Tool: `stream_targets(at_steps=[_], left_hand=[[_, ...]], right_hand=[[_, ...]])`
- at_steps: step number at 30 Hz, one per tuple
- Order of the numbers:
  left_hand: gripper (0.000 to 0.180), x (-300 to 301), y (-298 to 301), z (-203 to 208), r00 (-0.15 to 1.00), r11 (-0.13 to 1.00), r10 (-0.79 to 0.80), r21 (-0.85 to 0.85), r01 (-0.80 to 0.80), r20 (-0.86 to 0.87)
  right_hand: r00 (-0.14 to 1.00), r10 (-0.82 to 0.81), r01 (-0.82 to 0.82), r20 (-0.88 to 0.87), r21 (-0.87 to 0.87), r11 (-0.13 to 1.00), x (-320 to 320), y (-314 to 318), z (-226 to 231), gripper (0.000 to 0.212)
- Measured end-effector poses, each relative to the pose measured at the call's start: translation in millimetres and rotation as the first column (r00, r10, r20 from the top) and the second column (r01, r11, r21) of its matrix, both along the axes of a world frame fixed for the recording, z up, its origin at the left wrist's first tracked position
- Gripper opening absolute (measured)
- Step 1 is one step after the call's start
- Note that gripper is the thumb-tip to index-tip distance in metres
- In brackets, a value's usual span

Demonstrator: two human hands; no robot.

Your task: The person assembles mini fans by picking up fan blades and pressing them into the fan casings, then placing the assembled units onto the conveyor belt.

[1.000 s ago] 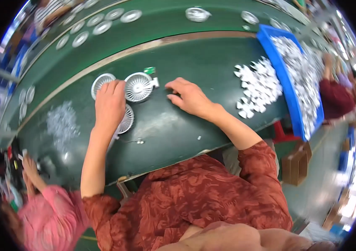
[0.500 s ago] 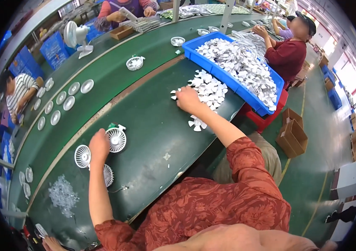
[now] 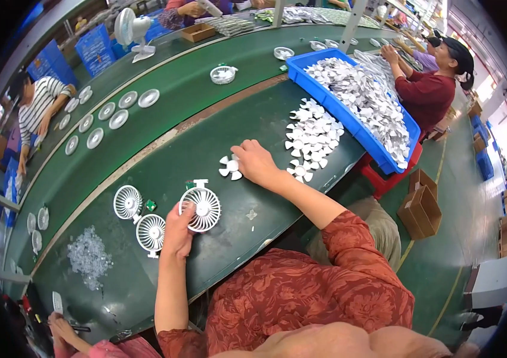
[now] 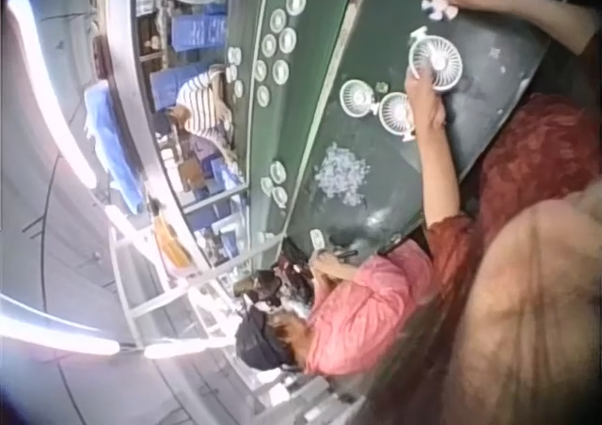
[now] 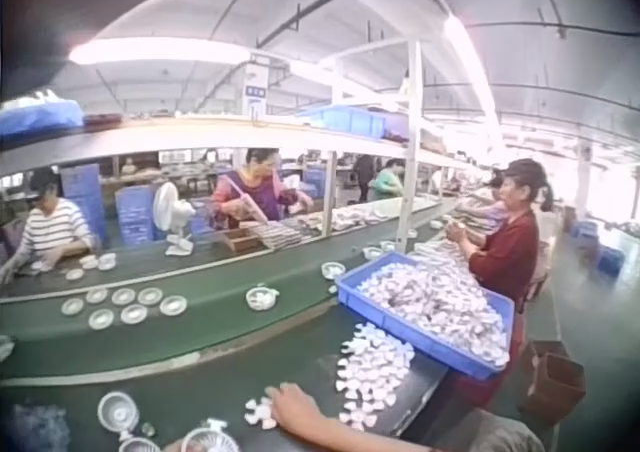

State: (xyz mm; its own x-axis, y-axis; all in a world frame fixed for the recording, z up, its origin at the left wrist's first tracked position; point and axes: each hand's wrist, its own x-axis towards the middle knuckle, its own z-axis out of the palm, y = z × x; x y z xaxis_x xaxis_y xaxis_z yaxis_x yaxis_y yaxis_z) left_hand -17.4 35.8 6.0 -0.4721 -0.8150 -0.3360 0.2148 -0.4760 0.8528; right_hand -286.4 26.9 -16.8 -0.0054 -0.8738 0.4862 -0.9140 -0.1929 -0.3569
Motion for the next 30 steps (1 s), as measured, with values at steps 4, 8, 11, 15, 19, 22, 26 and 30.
stream_targets(at_steps=[4,8,11,15,19,22,26,30], left_hand=[[0.025,3,6,-9,0.999,1.0,0.022,0.002,-0.022,-0.041],[0.026,3,8,-14,0.995,0.997,0.065,-0.025,-0.067,-0.073],[0.026,3,7,-13,0.989,0.992,0.113,-0.05,-0.118,-0.1],[0.027,3,6,-10,0.979,0.985,0.173,0.005,-0.174,-0.111],[0.028,6,7,-8,0.98,0.983,0.184,-0.008,-0.185,-0.075],[0.031,8,10,-9,0.984,0.985,0.169,-0.033,-0.171,-0.056],[0.032,9,8,-18,0.974,0.972,0.222,-0.073,-0.225,-0.048],[0.028,1,1,-9,0.961,0.963,0.268,0.003,-0.269,-0.066]], right_hand=[[0.971,0.241,-0.237,-0.001,0.179,0.955,17,13,10,0.027],[0.965,0.239,-0.19,-0.111,0.334,0.923,29,16,24,0.029],[0.973,0.208,-0.178,-0.096,0.252,0.951,34,9,25,0.029],[0.965,0.235,-0.212,-0.116,0.183,0.96,41,6,18,0.032],[0.957,0.274,-0.258,-0.091,0.158,0.953,47,6,15,0.032],[0.949,0.302,-0.275,-0.088,0.233,0.933,50,7,13,0.032],[0.946,0.278,-0.236,-0.164,0.237,0.943,46,9,24,0.027],[0.958,0.247,-0.2,-0.148,0.275,0.941,36,10,26,0.028]])
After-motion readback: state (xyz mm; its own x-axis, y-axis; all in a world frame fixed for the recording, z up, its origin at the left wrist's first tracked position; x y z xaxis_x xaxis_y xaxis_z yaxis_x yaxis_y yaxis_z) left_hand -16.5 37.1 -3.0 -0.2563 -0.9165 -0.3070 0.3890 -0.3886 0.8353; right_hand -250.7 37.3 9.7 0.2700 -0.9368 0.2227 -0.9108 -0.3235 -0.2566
